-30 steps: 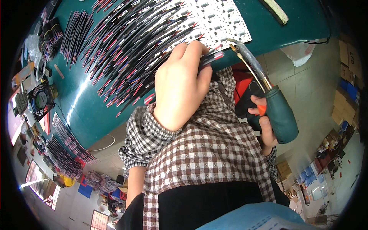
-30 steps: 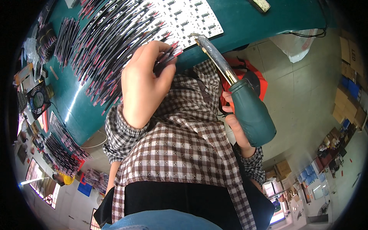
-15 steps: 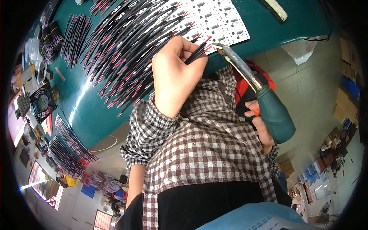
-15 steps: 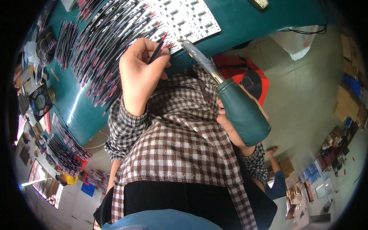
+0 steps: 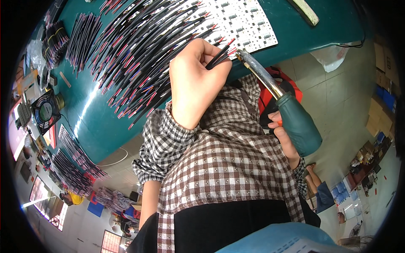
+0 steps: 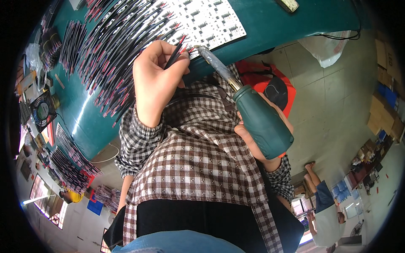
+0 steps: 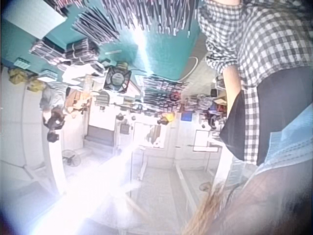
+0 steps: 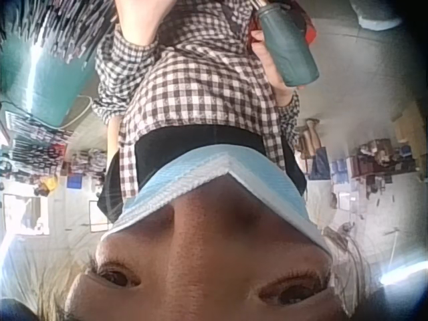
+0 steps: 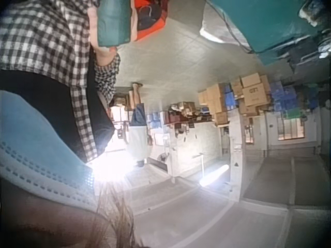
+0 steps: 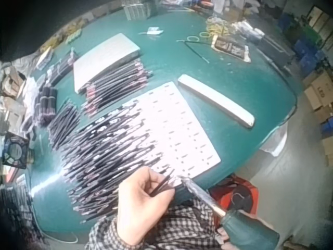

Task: The recorder is using a soldering iron to connect bundles of wires to a circuit board or component plate on an assembly line.

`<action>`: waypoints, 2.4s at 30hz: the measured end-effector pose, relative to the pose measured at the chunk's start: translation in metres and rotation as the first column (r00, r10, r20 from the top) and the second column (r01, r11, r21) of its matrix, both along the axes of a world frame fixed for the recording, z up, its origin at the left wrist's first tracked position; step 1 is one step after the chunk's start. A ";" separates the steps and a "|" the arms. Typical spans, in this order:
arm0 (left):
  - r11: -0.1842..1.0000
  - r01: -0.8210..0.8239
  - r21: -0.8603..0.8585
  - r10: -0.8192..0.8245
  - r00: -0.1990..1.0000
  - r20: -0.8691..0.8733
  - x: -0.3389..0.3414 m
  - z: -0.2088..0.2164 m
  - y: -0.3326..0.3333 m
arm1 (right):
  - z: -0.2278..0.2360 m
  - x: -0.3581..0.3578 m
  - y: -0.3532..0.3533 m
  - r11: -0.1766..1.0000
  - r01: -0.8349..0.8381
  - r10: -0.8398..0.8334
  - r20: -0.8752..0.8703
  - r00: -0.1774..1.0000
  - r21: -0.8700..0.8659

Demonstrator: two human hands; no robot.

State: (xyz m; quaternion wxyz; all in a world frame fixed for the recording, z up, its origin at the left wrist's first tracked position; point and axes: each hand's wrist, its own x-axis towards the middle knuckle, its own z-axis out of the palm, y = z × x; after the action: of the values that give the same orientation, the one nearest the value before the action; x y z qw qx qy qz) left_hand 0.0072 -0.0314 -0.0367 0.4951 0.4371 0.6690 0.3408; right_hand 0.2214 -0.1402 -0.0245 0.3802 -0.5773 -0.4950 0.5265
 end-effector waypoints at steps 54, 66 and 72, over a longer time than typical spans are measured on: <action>0.857 -0.061 0.513 0.179 0.967 -0.184 -0.083 0.025 0.032 | -0.053 -0.003 0.196 0.952 0.305 -0.190 -0.771 0.608 0.006; 0.948 -0.182 0.259 0.038 0.877 0.478 -0.103 0.015 0.054 | -0.055 0.008 0.189 0.954 0.275 -0.077 -0.783 0.617 0.123; 0.925 -0.310 0.220 0.173 0.858 0.484 -0.113 0.036 0.052 | -0.050 0.013 0.194 0.987 0.155 -0.057 -0.796 0.603 0.046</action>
State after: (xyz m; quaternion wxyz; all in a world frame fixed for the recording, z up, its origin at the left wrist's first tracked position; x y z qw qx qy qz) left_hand -0.1054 0.0203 -0.0008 0.5210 0.3244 0.5267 0.5881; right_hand 0.2349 0.0543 -0.0748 0.6214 -0.2917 -0.2693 0.6755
